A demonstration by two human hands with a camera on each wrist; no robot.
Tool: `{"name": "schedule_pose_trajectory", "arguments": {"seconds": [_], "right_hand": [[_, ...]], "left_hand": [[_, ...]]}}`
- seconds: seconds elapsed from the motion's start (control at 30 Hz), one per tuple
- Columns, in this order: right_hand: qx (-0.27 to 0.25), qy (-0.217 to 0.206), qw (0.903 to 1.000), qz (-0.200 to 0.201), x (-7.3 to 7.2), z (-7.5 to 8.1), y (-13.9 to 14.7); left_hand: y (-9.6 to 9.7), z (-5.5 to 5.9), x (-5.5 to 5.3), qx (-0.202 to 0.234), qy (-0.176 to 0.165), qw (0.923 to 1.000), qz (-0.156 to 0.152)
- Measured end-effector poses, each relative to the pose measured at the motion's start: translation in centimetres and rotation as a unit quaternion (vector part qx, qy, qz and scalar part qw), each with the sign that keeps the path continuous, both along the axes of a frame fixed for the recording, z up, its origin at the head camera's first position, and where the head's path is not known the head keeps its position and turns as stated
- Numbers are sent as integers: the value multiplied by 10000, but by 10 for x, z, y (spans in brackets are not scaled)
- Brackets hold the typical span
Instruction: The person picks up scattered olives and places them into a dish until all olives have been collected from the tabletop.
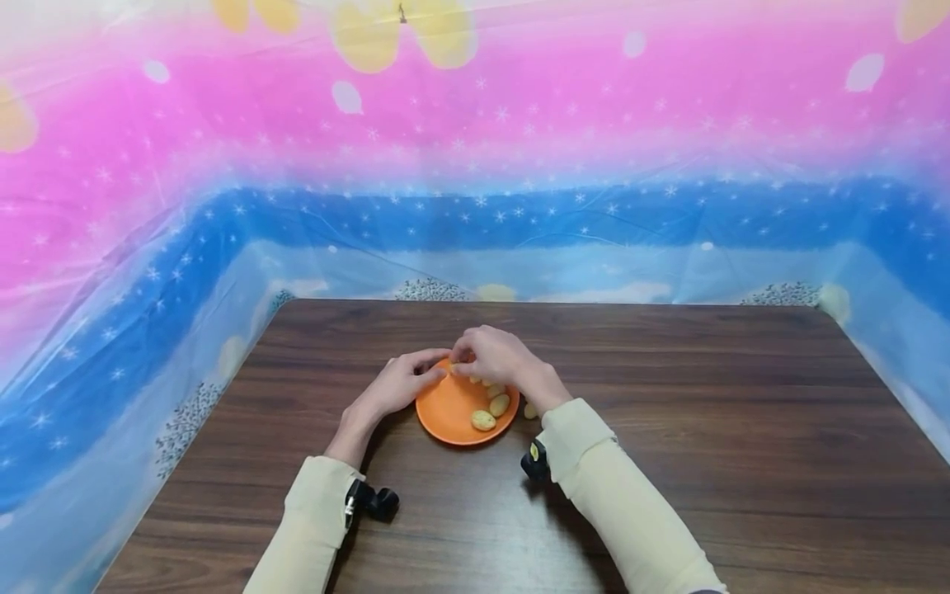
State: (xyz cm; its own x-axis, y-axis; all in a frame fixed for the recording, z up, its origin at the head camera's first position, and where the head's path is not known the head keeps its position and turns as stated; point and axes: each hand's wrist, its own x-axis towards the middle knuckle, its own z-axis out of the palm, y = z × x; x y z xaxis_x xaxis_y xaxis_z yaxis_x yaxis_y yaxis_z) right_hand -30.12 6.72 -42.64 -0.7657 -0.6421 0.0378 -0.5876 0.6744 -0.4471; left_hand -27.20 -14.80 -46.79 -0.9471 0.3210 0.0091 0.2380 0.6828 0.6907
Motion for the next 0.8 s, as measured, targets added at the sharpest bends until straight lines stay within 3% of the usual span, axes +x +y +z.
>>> {"name": "schedule_pose_trajectory", "arguments": {"seconds": [0.23,0.8], "right_hand": [[-82,43,10000,29,-1,-8,2],[-764,-81,9964,-365,16,-2,41]], "left_hand": [[0,0,-1,26,33,10000,-38],[1,-1,-1,15,-39,10000,-22]]}}
